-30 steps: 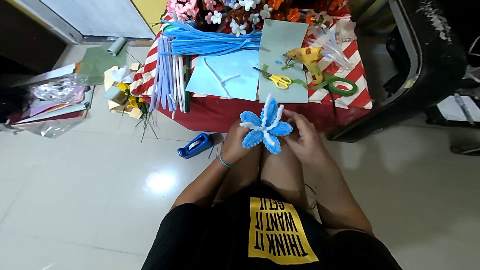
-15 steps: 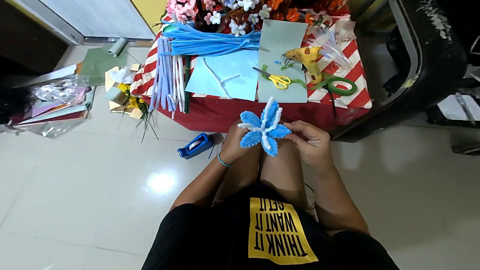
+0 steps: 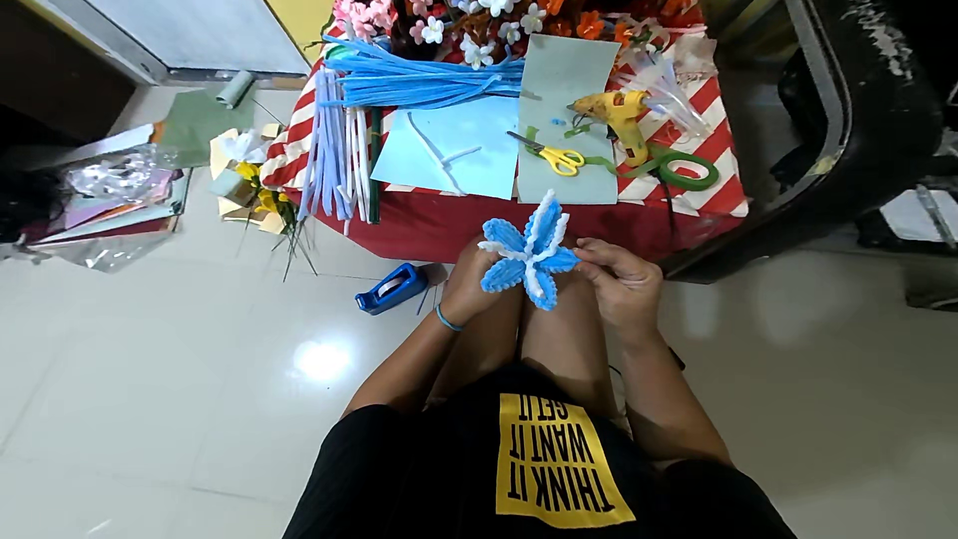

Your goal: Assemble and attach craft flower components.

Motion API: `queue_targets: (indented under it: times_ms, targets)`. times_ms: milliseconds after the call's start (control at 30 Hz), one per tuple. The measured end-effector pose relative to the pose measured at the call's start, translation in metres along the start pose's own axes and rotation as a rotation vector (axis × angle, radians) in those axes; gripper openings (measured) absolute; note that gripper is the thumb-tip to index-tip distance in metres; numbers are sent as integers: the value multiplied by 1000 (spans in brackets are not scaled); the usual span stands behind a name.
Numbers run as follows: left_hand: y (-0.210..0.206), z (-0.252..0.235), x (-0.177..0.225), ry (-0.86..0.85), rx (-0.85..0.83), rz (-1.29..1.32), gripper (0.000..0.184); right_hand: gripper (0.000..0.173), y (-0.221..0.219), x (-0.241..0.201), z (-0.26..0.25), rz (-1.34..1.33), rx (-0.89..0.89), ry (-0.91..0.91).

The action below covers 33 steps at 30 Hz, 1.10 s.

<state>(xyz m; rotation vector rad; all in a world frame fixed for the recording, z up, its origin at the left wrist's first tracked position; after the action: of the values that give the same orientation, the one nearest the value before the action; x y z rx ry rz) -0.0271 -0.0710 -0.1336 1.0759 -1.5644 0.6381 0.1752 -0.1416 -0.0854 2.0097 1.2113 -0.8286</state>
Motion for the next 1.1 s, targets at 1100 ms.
queue_targets:
  times_ms: [1100]
  targets:
    - [5, -10, -1, 74, 54, 146, 22, 28, 4, 19, -23, -531, -609, -521]
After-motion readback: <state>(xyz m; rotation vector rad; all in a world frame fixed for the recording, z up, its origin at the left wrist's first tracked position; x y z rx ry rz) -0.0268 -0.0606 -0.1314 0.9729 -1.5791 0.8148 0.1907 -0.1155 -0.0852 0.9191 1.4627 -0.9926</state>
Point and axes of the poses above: each hand's wrist, its own z-axis away from the middle knuckle, its own y-axis out of the back of the hand, x = y × z, the point moved 2 cm from there along -z, towards the middle knuckle, and after that the axes turned 13 degrees about z, right-handed, at the moved point
